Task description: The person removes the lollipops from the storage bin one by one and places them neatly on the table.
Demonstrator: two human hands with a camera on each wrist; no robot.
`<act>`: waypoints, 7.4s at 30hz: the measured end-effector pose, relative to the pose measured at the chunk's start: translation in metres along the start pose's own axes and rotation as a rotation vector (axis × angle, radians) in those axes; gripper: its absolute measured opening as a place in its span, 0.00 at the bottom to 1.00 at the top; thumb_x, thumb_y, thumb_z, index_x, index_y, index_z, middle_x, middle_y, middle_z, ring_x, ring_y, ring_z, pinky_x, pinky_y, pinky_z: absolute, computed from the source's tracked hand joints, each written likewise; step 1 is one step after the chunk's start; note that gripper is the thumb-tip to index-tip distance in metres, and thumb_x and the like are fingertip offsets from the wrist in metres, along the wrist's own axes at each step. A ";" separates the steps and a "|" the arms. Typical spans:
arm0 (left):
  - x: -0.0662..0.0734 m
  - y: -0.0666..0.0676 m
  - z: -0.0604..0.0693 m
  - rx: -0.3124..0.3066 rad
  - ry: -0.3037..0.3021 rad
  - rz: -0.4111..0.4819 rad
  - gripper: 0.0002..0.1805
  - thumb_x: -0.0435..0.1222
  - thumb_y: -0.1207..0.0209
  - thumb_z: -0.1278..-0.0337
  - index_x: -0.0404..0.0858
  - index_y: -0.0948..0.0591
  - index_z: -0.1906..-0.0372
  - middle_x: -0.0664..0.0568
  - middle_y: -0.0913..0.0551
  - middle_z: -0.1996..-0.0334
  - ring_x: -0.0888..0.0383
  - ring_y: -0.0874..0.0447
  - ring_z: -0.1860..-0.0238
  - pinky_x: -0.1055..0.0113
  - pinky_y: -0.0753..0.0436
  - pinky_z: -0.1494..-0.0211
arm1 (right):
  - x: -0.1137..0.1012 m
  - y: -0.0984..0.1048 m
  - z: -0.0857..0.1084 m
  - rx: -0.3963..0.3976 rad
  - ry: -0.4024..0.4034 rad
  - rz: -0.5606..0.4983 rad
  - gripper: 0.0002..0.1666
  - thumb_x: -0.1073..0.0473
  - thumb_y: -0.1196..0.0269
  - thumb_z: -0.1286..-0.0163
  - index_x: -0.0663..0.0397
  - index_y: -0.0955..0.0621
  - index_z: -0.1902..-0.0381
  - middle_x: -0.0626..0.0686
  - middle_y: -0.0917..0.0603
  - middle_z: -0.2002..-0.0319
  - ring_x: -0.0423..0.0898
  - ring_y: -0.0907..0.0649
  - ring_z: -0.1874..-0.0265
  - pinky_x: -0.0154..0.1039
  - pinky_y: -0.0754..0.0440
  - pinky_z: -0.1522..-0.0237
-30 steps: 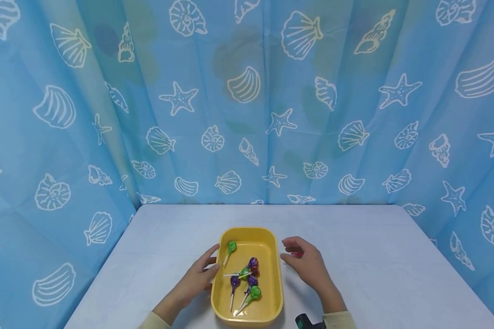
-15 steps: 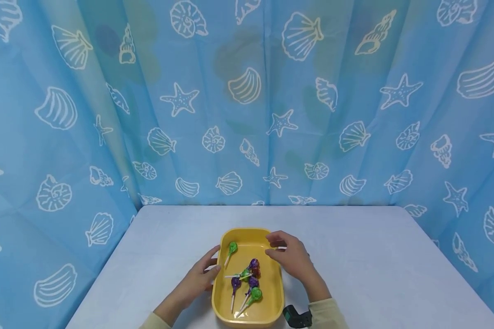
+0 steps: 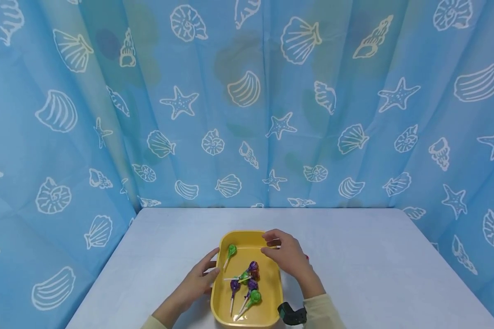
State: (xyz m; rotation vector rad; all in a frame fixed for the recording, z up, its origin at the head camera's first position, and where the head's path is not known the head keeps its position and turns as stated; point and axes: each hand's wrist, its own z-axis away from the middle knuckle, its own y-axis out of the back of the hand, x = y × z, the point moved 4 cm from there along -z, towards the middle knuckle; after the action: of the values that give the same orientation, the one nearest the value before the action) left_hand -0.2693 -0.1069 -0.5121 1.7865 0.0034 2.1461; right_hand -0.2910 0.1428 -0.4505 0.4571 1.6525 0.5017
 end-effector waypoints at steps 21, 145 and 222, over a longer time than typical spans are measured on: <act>0.001 0.002 -0.002 -0.020 -0.004 0.019 0.34 0.35 0.46 0.25 0.42 0.42 0.19 0.32 0.30 0.34 0.34 0.24 0.39 0.55 0.09 0.57 | -0.008 -0.026 -0.016 -0.110 0.033 0.058 0.17 0.63 0.27 0.37 0.61 0.17 0.51 0.57 0.16 0.54 0.54 0.16 0.52 0.51 0.13 0.48; -0.002 0.003 0.001 -0.006 -0.007 0.009 0.34 0.37 0.46 0.25 0.42 0.42 0.20 0.32 0.30 0.34 0.33 0.24 0.38 0.54 0.09 0.56 | 0.006 0.012 -0.007 -0.338 0.017 0.050 0.15 0.68 0.29 0.40 0.61 0.15 0.54 0.49 0.16 0.61 0.47 0.19 0.59 0.46 0.12 0.54; 0.002 -0.001 0.001 -0.012 -0.002 -0.001 0.34 0.36 0.46 0.25 0.45 0.41 0.19 0.35 0.29 0.34 0.36 0.23 0.39 0.55 0.09 0.56 | 0.110 0.051 0.036 -0.128 -0.281 0.148 0.18 0.66 0.27 0.46 0.58 0.15 0.56 0.48 0.16 0.63 0.46 0.17 0.62 0.46 0.11 0.59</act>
State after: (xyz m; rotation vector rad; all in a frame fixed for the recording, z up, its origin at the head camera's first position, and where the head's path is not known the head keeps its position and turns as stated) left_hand -0.2684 -0.1062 -0.5105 1.7821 -0.0090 2.1390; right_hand -0.2692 0.2488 -0.5159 0.5319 1.3156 0.6191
